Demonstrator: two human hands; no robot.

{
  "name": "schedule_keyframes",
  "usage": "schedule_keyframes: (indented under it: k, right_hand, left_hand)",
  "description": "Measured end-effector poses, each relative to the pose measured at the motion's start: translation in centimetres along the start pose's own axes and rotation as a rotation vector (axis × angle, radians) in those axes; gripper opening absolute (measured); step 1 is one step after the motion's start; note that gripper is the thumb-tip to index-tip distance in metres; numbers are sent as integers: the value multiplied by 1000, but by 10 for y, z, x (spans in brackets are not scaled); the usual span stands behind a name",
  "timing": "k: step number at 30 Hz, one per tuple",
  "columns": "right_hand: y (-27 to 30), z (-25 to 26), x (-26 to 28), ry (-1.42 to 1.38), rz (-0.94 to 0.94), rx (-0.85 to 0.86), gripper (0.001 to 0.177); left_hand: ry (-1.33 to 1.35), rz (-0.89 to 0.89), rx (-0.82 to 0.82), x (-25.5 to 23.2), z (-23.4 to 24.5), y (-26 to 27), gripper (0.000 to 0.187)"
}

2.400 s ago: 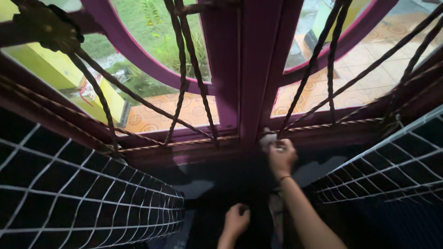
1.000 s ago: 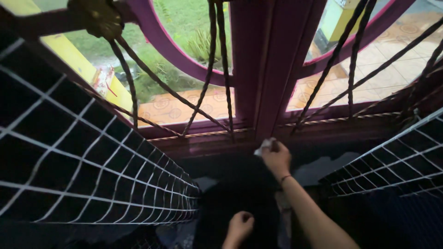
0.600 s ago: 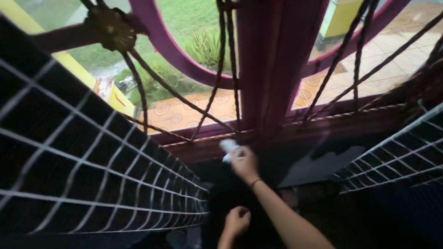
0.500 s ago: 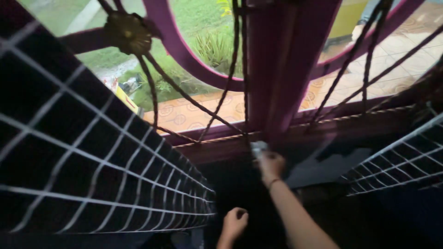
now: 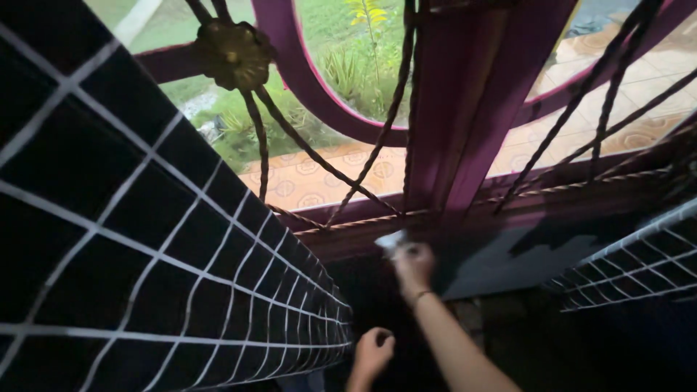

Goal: Cleaning a pink window/door frame and metal grill with a cloth.

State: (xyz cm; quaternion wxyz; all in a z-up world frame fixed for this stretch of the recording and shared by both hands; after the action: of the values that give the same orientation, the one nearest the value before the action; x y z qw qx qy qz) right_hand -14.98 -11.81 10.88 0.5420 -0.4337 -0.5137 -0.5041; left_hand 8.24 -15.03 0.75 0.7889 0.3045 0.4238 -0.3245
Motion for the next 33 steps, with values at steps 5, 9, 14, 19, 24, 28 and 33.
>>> schedule_keyframes:
  k: [5, 9, 14, 19, 24, 28, 33]
  right_hand:
    - [-27, 41, 4, -530, -358, -335, 20]
    - [-7, 2, 24, -19, -224, -181, 30]
    - [-57, 55, 9, 285, -25, 242, 28]
    - [-166, 216, -55, 89, 195, -318, 17]
    - [-134, 178, -1, 169, 200, -332, 12]
    - [-76, 102, 15, 275, 262, 320, 37]
    - [-31, 127, 0, 386, 63, 586, 28]
  left_hand:
    - [54, 63, -84, 40, -13, 1, 21]
    - [1, 139, -46, 27, -39, -5, 23]
    - [-29, 111, 64, 4, -58, -3, 27]
    - [-30, 61, 22, 6, -70, -8, 29]
    - [-21, 83, 60, -29, -99, -7, 29]
    - [-8, 38, 58, -49, -125, -5, 29]
    - [47, 5, -16, -44, -122, -13, 30]
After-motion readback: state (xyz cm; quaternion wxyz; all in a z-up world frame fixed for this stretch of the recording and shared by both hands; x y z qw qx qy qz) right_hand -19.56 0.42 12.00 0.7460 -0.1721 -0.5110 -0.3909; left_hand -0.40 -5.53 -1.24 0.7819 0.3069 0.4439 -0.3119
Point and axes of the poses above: each hand's wrist, its own y-axis away from the middle knuckle, its own z-axis out of the back of the hand, x = y × z, the point moved 4 cm from there along -y, towards the middle knuckle, and after that the axes turned 4 degrees about -z, right-handed, at the moved point
